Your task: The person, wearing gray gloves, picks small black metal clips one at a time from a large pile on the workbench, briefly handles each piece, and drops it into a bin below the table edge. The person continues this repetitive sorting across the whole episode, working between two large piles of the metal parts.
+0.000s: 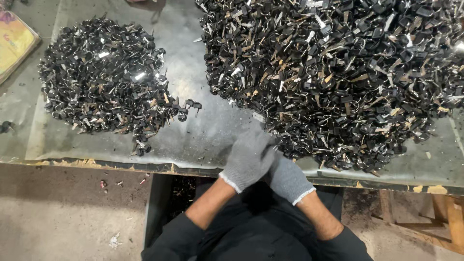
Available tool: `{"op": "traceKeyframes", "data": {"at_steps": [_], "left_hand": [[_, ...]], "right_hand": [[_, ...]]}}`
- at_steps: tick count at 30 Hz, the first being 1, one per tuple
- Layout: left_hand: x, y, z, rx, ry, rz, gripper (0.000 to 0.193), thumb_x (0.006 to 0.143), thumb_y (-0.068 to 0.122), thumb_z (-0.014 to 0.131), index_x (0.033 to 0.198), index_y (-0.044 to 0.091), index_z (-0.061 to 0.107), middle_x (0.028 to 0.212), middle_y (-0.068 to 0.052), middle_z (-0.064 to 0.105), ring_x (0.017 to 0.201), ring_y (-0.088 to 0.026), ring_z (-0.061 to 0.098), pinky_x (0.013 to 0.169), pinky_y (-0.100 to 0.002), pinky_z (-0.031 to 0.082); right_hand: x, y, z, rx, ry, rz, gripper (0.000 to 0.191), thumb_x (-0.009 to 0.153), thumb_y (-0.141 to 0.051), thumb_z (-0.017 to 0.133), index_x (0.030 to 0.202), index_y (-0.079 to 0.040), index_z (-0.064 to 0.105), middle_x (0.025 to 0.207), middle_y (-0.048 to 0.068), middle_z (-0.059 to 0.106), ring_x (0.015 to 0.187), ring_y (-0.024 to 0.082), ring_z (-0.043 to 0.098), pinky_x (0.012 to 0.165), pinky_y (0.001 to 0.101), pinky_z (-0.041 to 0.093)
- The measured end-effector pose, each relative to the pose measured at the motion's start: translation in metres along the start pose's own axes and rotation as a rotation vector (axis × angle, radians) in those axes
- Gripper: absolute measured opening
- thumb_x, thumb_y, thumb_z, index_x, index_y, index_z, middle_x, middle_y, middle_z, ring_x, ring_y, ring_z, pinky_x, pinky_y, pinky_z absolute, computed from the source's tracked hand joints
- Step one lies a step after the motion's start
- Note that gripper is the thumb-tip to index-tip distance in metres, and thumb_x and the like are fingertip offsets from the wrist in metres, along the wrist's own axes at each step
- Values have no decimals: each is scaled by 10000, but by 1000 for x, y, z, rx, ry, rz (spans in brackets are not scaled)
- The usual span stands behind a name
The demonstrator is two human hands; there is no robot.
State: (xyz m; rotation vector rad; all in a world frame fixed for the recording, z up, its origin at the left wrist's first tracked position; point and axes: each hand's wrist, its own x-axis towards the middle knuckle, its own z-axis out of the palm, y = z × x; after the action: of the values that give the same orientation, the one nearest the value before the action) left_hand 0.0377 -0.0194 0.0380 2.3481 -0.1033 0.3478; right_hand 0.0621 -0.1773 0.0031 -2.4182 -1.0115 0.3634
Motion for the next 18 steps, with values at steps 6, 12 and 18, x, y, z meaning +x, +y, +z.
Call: {"op": "traceKeyframes", "data": {"at_steps": [6, 12, 18], "left_hand": [[-21, -29, -14, 98, -128, -260, 248, 824, 213, 761, 1054, 130, 719, 849, -139, 716, 845, -363, 698, 758, -503, 539], [-33, -43, -8, 110, -92, -268, 198, 807, 200, 738, 994, 140, 755, 871, -136, 725, 835, -365, 706, 730, -505, 546], [-25, -38, -11, 160, -196, -206, 258, 869, 171, 702, 1120, 112, 701, 930, -154, 716, 887, -383, 698, 778, -516, 537]], "right_hand": [[-1, -13, -13, 102, -60, 267, 407, 940, -309, 625, 1239, -40, 566, 1013, 243, 689, 928, 443, 685, 763, 560, 540], [17, -13, -10, 219, -48, 178, 606, 894, -258, 638, 1382, 44, 446, 832, 262, 692, 808, 464, 692, 696, 553, 543], [17, -16, 7, -263, 16, 161, 134, 1007, -196, 550, 1060, -73, 560, 812, 165, 709, 736, 367, 724, 587, 504, 580]]}}
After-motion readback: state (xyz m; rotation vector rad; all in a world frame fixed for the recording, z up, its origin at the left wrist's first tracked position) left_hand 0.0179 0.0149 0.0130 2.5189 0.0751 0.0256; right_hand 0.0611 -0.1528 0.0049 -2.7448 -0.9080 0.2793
